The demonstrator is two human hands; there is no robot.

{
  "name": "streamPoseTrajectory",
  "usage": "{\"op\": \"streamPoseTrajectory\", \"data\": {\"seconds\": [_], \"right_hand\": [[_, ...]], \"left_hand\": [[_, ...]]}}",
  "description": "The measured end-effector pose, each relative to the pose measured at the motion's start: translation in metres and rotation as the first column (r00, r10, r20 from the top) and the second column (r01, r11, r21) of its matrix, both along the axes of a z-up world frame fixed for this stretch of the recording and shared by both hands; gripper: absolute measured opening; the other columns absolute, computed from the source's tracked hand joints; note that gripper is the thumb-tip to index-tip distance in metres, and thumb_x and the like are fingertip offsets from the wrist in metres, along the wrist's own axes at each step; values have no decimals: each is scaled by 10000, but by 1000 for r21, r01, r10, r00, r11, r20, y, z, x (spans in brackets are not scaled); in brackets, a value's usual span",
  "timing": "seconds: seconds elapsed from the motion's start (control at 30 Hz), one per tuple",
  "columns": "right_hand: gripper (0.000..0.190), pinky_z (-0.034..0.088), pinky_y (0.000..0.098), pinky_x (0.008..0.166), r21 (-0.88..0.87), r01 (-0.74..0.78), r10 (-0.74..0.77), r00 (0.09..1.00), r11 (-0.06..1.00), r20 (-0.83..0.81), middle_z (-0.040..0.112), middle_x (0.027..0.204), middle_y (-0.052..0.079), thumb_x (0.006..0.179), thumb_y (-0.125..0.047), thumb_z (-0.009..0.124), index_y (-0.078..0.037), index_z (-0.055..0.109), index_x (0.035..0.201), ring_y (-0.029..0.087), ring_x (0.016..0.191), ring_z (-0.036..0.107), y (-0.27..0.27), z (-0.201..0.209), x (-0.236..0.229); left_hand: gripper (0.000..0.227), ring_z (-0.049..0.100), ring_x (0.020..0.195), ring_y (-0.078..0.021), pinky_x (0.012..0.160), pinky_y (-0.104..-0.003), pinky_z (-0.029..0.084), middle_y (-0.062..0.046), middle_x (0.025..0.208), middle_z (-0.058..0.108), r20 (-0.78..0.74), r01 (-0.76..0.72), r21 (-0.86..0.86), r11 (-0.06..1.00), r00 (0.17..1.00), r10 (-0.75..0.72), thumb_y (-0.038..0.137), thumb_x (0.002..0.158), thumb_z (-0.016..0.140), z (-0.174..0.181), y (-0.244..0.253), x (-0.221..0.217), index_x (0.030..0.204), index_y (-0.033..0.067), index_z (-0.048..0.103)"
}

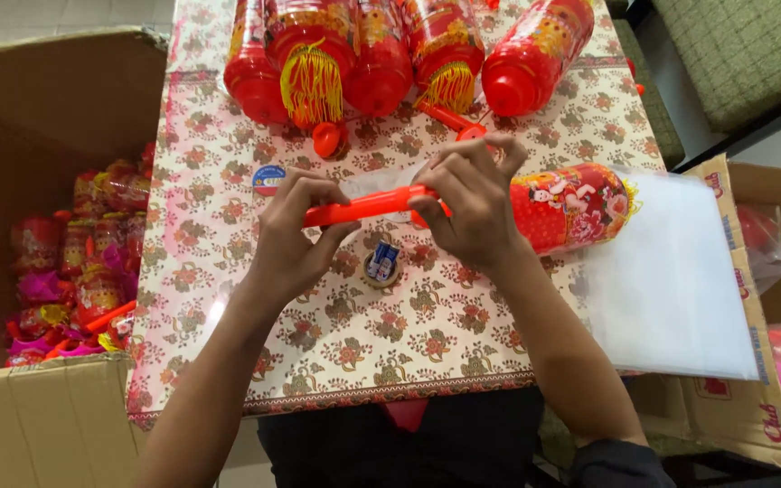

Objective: The person places a lantern and a plastic rod into a plastic bag, puts the bag into a cardboard box, and then wipes the exterior of another lantern with a cloth.

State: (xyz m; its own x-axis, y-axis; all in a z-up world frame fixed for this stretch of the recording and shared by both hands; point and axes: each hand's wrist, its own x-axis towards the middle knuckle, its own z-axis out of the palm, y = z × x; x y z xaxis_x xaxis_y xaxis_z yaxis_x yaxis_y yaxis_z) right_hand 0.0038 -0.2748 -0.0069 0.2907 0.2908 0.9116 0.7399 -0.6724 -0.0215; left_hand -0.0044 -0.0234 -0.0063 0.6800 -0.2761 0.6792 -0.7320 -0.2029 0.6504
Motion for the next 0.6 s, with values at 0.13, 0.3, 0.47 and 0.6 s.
{"op": "streamPoseTrajectory", "data": {"seconds": [0.13, 0.3, 0.47, 0.6], "right_hand": [[451, 231, 499, 1055, 3, -59, 59, 998, 998, -34, 606, 778, 11, 1075, -481, 553, -109, 682, 855, 211, 895, 622, 4, 24, -6], [394, 217, 507, 1078, -12, -78, 77, 996, 997, -48, 662, 881, 20, 1033, -482, 618, -107, 730, 986, 230, 979, 623, 3, 25, -10], [416, 217, 523, 1069, -81, -18, 13, 998, 997, -63, 624, 878, 21, 1058, -493, 565, -103, 697, 1000, 226, 968, 595, 5, 19, -9], [492, 214, 504, 1048, -173, 76, -84, 996, 982, -39, 570, 837, 17, 1103, -510, 421, -106, 675, 984, 202, 930, 575, 9, 25, -13]], "left_hand": [[334, 623, 799, -256, 660, -332, 566, -115, 954, 587, -7, -33, 7, 999, 999, 33, 211, 889, 833, -5, 0, 1, 1077, 25, 629], [659, 586, 610, -296, 621, -452, 507, -128, 667, 626, -180, -33, 176, 984, 982, 65, 566, 1065, 274, 12, 2, -8, 1255, 73, 667], [249, 652, 615, -305, 619, -375, 528, -116, 754, 709, -68, -81, 117, 990, 994, 90, 327, 987, 689, -1, 4, 0, 1066, 111, 786], [223, 613, 562, -207, 592, -323, 531, -72, 841, 709, 76, -147, 65, 987, 987, 142, 307, 982, 723, 2, 2, 0, 1077, 113, 778]]}}
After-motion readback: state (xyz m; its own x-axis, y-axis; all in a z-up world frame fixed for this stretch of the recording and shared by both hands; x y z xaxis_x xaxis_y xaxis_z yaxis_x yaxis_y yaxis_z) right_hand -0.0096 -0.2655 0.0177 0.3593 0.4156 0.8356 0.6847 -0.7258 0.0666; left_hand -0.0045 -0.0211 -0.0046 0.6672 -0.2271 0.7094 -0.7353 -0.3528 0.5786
